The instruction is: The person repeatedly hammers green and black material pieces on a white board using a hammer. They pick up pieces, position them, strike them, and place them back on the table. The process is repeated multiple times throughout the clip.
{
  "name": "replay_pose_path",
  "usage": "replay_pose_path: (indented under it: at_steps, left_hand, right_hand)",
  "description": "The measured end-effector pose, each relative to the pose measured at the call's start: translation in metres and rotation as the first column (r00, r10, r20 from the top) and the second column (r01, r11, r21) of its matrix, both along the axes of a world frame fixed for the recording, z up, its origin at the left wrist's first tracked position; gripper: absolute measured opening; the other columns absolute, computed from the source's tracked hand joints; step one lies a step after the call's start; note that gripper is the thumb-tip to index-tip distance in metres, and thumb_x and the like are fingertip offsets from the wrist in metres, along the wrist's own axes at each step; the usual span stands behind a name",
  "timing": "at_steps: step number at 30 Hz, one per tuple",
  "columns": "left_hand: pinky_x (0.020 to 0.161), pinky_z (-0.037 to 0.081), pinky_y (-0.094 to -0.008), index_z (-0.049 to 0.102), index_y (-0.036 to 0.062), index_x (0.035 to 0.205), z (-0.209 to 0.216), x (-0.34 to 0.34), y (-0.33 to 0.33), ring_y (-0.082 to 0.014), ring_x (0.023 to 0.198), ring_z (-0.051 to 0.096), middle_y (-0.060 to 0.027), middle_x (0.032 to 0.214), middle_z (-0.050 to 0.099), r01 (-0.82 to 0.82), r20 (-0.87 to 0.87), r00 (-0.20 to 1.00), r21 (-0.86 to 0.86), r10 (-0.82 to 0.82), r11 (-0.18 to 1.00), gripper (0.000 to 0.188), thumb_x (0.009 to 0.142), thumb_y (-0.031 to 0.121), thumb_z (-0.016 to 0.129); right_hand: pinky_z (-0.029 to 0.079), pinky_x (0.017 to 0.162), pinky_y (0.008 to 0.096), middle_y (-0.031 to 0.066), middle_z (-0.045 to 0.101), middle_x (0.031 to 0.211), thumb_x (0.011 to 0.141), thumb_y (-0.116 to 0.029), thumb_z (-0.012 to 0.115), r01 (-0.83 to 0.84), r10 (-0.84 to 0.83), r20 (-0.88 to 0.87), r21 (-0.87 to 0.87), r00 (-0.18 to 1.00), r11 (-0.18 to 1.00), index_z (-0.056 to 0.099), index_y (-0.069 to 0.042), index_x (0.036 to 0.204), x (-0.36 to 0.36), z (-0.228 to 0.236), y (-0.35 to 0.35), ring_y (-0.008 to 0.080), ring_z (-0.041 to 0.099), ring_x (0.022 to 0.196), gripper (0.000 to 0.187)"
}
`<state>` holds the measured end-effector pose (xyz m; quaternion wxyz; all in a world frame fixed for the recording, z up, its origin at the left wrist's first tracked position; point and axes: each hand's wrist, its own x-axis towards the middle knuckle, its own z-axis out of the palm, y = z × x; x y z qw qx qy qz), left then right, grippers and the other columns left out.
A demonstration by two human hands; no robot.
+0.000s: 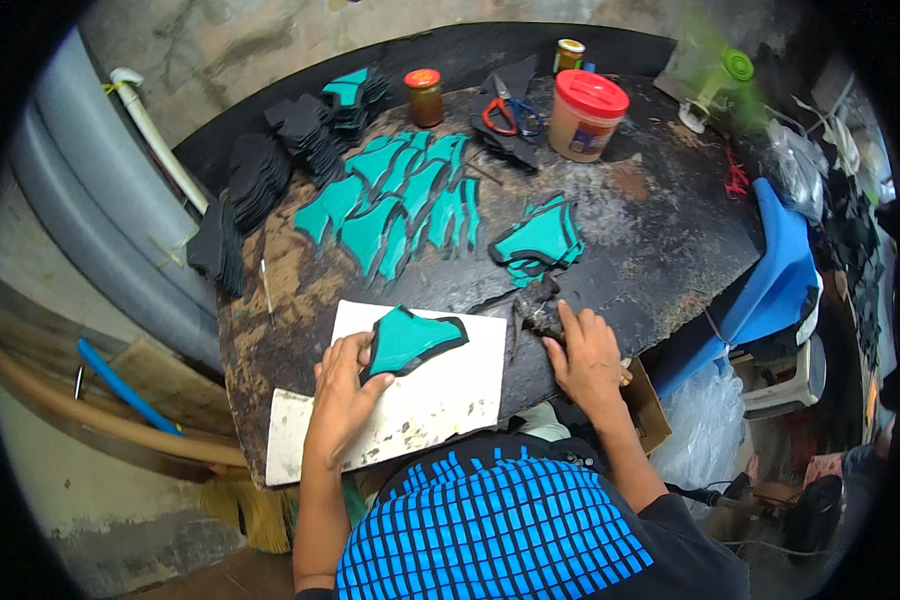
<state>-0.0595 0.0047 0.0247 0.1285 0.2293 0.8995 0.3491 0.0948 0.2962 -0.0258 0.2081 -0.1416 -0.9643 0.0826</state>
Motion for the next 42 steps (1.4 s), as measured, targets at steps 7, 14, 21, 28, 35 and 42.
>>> replay_pose_path:
  at_steps: [7,14,21,28,35,42]
  left_hand:
    - [0.088,0.041,-0.0392,0.065,0.0015,0.126,0.003,-0.003,-0.005,-0.0279,0.091,0.055,-0.0103,0.090,0.058,0.024,0.024,0.999,0.011,-0.025,1.000,0.050,0.078,0.010,0.077]
    - [0.077,0.045,-0.0383,0.074,0.0087,0.121,-0.009,0.009,-0.018,-0.0263,0.076,0.055,-0.0092,0.077,0.055,0.102,-0.457,0.875,-0.150,-0.161,0.983,0.037,0.084,0.007,0.075]
    - [0.063,0.043,-0.0308,0.072,0.0081,0.123,0.015,0.015,-0.037,-0.0155,0.062,0.054,-0.0106,0.077,0.064,0.003,-0.272,0.959,0.275,0.075,0.961,0.035,0.089,0.001,0.068]
    - [0.093,0.047,-0.0271,0.062,0.0004,0.128,0.041,0.003,-0.043,-0.0136,0.100,0.061,-0.0062,0.122,0.064,-0.041,0.158,0.984,0.641,-0.079,0.766,0.037,0.091,-0.005,0.059]
    - [0.087,0.051,-0.0314,0.054,0.0026,0.142,0.005,0.017,0.009,-0.0184,0.100,0.064,-0.0103,0.102,0.064,0.140,0.245,0.942,0.335,-0.230,0.932,0.056,0.088,0.001,0.068]
    - [0.094,0.045,-0.0390,0.063,0.0013,0.130,-0.020,0.051,0.016,-0.0298,0.106,0.058,-0.0133,0.111,0.060,0.188,-0.136,0.977,0.212,-0.161,0.959,0.042,0.087,0.003,0.064]
  right_hand:
    - [0.045,0.077,0.0400,0.0117,0.052,0.097,0.085,-0.024,0.074,0.001,-0.001,0.005,0.011,1.000,1.000,0.056,0.001,0.134,0.001,0.004,-0.002,0.0291,0.054,0.089,0.058]
    - [0.045,0.077,0.0398,0.0116,0.052,0.097,0.086,-0.025,0.073,0.005,-0.005,0.012,0.015,1.000,1.000,0.057,0.001,0.134,0.001,0.004,-0.002,0.0289,0.054,0.089,0.057]
    - [0.045,0.076,0.0406,0.0122,0.053,0.097,0.086,-0.024,0.072,0.008,-0.008,0.012,0.014,1.000,1.000,0.057,0.001,0.133,0.000,0.006,-0.002,0.0299,0.054,0.089,0.056]
    - [0.046,0.076,0.0429,0.0142,0.054,0.098,0.087,-0.021,0.072,-0.005,0.005,-0.027,-0.009,1.000,1.000,0.057,0.000,0.133,-0.002,0.001,-0.001,0.0327,0.055,0.090,0.053]
    - [0.047,0.093,0.0316,0.0145,0.058,0.139,0.099,-0.008,0.062,-0.037,-0.001,-0.065,-0.581,0.998,0.813,0.049,-0.004,0.147,0.006,0.030,-0.009,0.0193,0.059,0.117,0.051]
    - [0.052,0.095,0.0327,0.0162,0.059,0.143,0.094,0.000,0.065,-0.364,0.337,-0.188,-0.715,0.923,0.597,0.047,-0.002,0.147,0.007,0.055,-0.044,0.0198,0.065,0.117,0.057]
